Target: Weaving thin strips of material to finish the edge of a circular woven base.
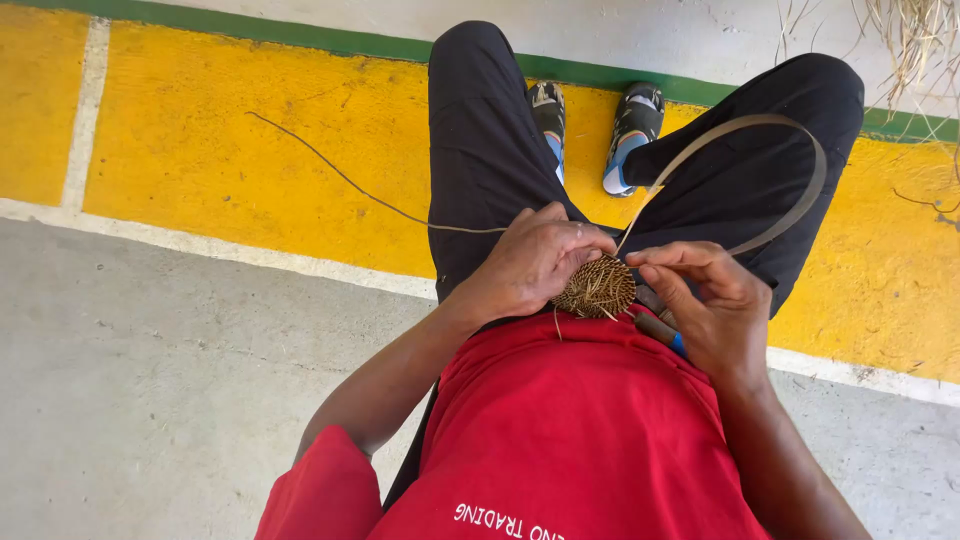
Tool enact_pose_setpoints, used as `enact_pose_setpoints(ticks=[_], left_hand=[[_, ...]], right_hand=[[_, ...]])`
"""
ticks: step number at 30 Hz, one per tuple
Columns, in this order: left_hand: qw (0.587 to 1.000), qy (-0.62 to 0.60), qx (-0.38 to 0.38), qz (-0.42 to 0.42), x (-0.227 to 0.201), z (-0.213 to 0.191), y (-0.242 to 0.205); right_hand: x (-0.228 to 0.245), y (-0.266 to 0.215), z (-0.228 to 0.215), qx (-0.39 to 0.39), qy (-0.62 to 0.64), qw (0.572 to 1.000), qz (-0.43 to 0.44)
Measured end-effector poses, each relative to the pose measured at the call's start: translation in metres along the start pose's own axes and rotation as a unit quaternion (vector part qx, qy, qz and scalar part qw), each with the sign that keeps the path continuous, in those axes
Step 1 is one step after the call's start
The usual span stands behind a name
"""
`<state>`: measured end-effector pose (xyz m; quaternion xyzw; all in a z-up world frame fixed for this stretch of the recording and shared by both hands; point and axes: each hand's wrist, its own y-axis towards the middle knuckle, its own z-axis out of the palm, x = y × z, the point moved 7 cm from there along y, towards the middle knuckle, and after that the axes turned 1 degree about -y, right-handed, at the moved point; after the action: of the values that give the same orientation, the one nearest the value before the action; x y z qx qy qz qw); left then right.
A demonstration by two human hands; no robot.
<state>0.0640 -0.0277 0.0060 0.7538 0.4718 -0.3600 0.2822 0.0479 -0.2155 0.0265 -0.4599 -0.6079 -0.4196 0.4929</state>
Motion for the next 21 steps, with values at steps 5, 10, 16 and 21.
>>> enact_pose_setpoints(ticks=[5,10,16,21], left_hand=[[1.0,0.012,0.004,0.004,-0.006,0.002,0.005],[1.0,0.024,0.005,0.004,-0.003,0.003,0.007],[1.0,0.015,-0.009,0.023,-0.005,0.003,0.005],[1.0,0.029,-0.003,0.013,-0.005,0.003,0.003]], right_hand=[[0.001,0.005,0.006,0.008,-0.051,0.997,-0.058],[-0.003,0.007,0.006,0.016,-0.036,0.997,-0.068],[0.009,0.01,0.006,0.017,-0.098,0.99,-0.095],[0.035,0.008,0.02,0.028,-0.296,0.934,-0.196]])
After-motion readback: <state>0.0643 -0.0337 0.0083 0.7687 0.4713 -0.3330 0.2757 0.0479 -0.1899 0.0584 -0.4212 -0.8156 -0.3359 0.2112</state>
